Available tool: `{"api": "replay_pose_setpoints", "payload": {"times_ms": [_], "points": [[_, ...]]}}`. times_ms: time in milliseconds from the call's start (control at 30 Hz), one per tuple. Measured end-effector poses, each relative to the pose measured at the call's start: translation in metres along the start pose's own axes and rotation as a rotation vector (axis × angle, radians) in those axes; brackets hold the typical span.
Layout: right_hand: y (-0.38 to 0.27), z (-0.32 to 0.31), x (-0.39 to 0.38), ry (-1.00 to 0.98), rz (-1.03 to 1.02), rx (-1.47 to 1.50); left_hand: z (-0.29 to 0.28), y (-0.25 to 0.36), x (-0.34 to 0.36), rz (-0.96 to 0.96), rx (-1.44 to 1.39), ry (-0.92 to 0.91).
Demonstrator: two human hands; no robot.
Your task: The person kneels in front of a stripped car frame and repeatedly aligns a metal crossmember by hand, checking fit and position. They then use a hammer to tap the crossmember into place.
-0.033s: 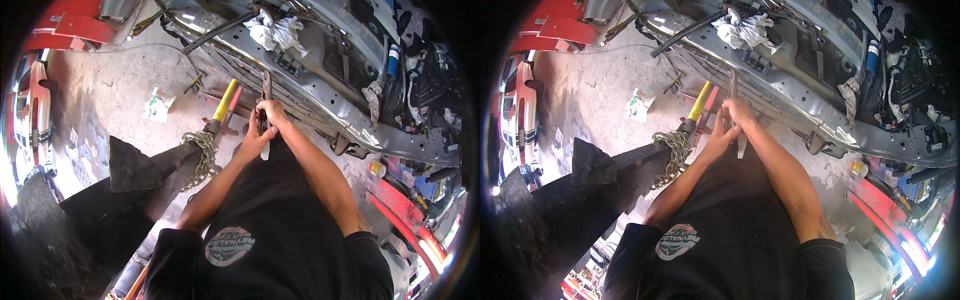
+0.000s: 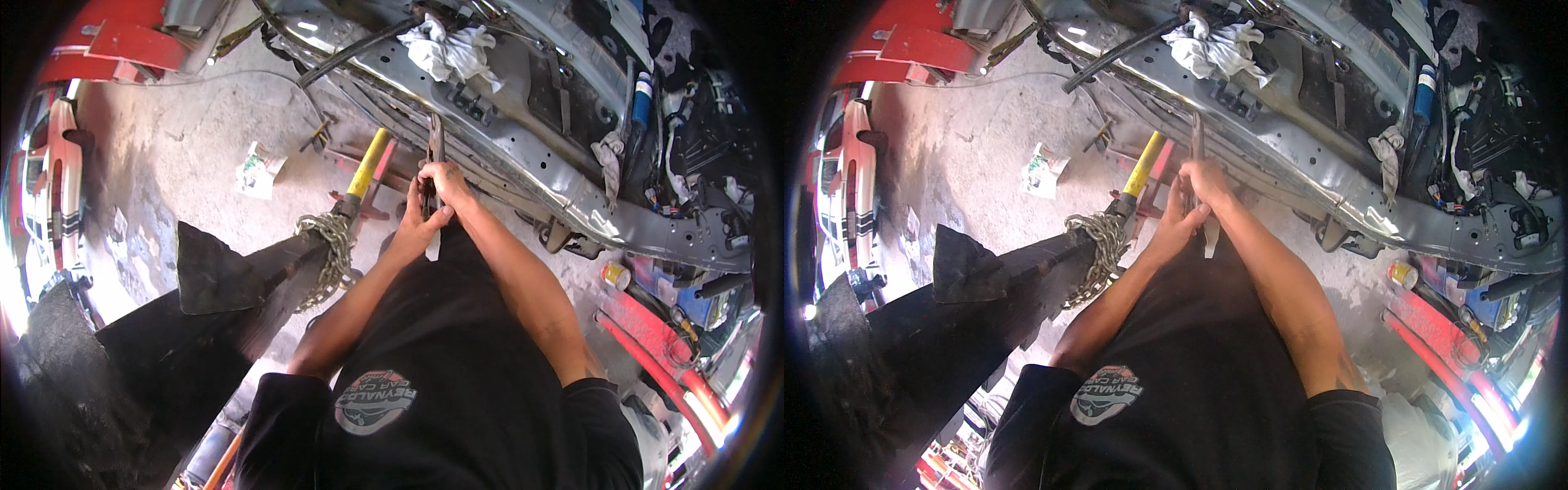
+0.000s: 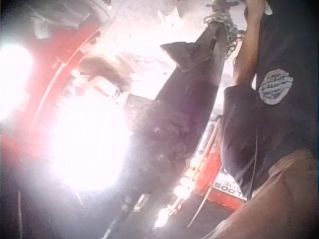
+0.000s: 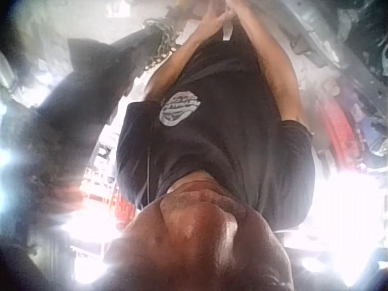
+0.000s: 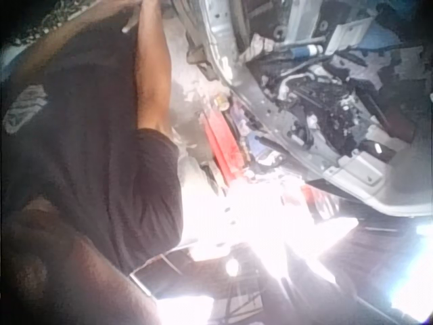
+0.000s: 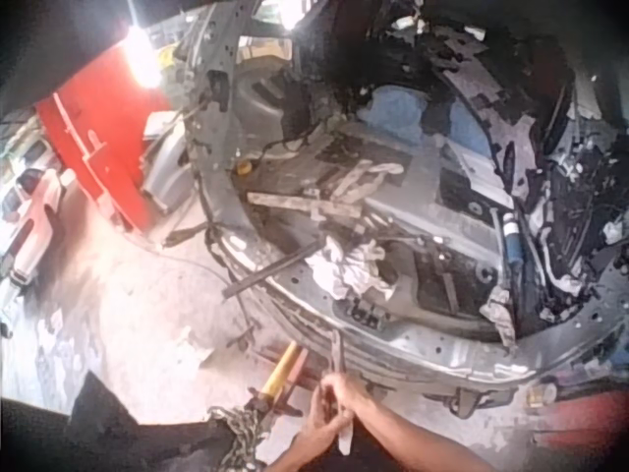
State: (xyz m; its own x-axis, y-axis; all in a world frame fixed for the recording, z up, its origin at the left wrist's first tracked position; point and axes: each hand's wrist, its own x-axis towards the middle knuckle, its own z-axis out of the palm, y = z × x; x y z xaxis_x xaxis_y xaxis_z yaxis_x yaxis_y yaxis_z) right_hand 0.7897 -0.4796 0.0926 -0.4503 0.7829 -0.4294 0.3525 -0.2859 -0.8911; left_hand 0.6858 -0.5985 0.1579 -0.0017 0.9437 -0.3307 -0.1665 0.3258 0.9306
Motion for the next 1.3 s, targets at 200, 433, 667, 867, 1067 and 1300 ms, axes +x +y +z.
{"api": "replay_pose_setpoints", "payload": {"times_ms": [200, 433, 667, 867, 1067, 1300], "points": [[-0.007, 0.0, 0.0, 0.005, 0.029, 0.032, -0.009, -0.012, 0.007, 0.0, 0.087, -0.017], [-0.031, 0.002, -0.016, 0.071, 0.319, 0.403, -0.062, 0.017, 0.096, -0.182, -0.092, 0.327], [-0.044, 0.004, -0.013, 0.03, 0.37, 0.495, -0.076, 0.044, 0.206, -0.197, -0.249, 0.493], [-0.046, -0.003, -0.02, 0.022, 0.353, 0.502, -0.084, 0.055, 0.215, -0.274, -0.196, 0.43], [-0.031, -0.005, -0.017, -0.028, 0.353, 0.555, -0.086, 0.056, 0.222, -0.304, -0.127, 0.446], [-0.043, -0.019, -0.023, -0.1, 0.376, 0.415, -0.083, 0.046, 0.22, -0.282, -0.147, 0.52]]}}
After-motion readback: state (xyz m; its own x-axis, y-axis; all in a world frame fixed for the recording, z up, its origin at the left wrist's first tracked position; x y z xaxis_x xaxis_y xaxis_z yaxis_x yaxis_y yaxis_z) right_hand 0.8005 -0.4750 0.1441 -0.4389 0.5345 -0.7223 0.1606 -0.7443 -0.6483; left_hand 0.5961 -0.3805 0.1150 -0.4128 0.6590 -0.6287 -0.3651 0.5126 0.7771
